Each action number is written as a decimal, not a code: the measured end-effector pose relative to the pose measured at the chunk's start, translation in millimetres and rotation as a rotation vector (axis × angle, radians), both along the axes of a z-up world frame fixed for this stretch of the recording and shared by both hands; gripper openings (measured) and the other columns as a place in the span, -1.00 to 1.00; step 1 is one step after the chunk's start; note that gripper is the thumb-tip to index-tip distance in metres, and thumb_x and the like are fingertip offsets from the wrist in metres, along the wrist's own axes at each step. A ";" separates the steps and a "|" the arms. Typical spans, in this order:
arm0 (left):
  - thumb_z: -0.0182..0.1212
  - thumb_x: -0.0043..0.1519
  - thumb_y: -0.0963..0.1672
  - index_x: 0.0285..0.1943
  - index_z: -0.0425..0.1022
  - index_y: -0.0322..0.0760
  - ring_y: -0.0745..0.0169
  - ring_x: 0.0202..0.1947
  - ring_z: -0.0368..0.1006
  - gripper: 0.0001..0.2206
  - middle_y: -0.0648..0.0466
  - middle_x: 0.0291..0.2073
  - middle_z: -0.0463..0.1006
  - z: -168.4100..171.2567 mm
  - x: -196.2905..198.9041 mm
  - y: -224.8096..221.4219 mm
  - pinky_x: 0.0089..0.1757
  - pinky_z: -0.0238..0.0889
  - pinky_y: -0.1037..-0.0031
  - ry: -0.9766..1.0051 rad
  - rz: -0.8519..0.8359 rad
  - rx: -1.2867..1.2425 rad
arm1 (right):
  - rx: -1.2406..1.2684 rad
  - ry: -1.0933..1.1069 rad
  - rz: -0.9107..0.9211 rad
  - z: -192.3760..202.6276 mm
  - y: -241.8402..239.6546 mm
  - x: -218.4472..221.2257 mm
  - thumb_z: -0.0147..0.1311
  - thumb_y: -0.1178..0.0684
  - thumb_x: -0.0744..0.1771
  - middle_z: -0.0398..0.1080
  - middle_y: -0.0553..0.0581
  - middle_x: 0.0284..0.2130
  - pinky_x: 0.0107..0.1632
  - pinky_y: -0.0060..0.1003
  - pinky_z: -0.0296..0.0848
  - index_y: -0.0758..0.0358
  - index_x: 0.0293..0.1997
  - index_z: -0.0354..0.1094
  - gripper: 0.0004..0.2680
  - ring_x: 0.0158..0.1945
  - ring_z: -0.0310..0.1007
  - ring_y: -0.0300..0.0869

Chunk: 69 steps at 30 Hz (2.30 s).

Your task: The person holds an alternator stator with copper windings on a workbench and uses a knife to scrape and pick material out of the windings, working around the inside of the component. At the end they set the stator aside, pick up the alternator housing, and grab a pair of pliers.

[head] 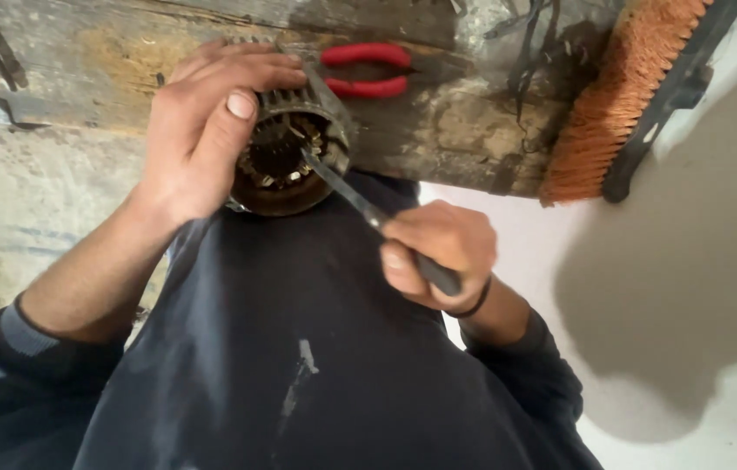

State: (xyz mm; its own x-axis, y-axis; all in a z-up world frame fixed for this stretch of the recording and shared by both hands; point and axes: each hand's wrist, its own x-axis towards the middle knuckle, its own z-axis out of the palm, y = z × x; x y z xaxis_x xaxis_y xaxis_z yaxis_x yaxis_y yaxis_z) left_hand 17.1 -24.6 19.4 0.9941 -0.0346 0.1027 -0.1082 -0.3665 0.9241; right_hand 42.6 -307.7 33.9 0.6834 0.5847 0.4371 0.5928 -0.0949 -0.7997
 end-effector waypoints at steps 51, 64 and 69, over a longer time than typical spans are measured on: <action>0.40 0.11 -0.10 -0.17 0.57 -0.15 0.07 0.20 0.45 -0.83 0.05 0.19 0.51 -19.0 -3.4 63.7 0.21 0.25 0.16 -0.227 -0.005 0.502 | -0.023 0.019 0.211 28.2 61.8 24.9 0.15 -0.15 0.39 0.41 0.10 -0.53 -0.38 -0.22 0.46 0.30 -0.18 0.33 -0.73 -0.50 0.48 -0.09; 0.32 0.14 -0.15 -0.24 0.59 -0.18 0.12 0.22 0.43 -0.93 0.13 0.14 0.55 -13.6 -6.5 65.1 0.19 0.30 0.27 -0.213 0.005 0.589 | 0.004 0.040 0.122 5.3 55.6 18.9 0.19 -0.01 0.37 0.43 0.09 -0.54 -0.47 -0.29 0.37 0.35 -0.22 0.38 -0.80 -0.55 0.45 -0.14; 0.40 0.18 -0.14 -0.24 0.60 -0.20 0.09 0.21 0.41 -0.92 0.13 0.14 0.54 -0.3 -11.7 47.8 0.17 0.30 0.24 -0.162 0.013 0.462 | 0.035 0.053 0.064 -6.0 45.6 20.7 0.19 -0.03 0.37 0.43 0.11 -0.54 -0.47 -0.28 0.37 0.35 -0.21 0.38 -0.79 -0.55 0.43 -0.13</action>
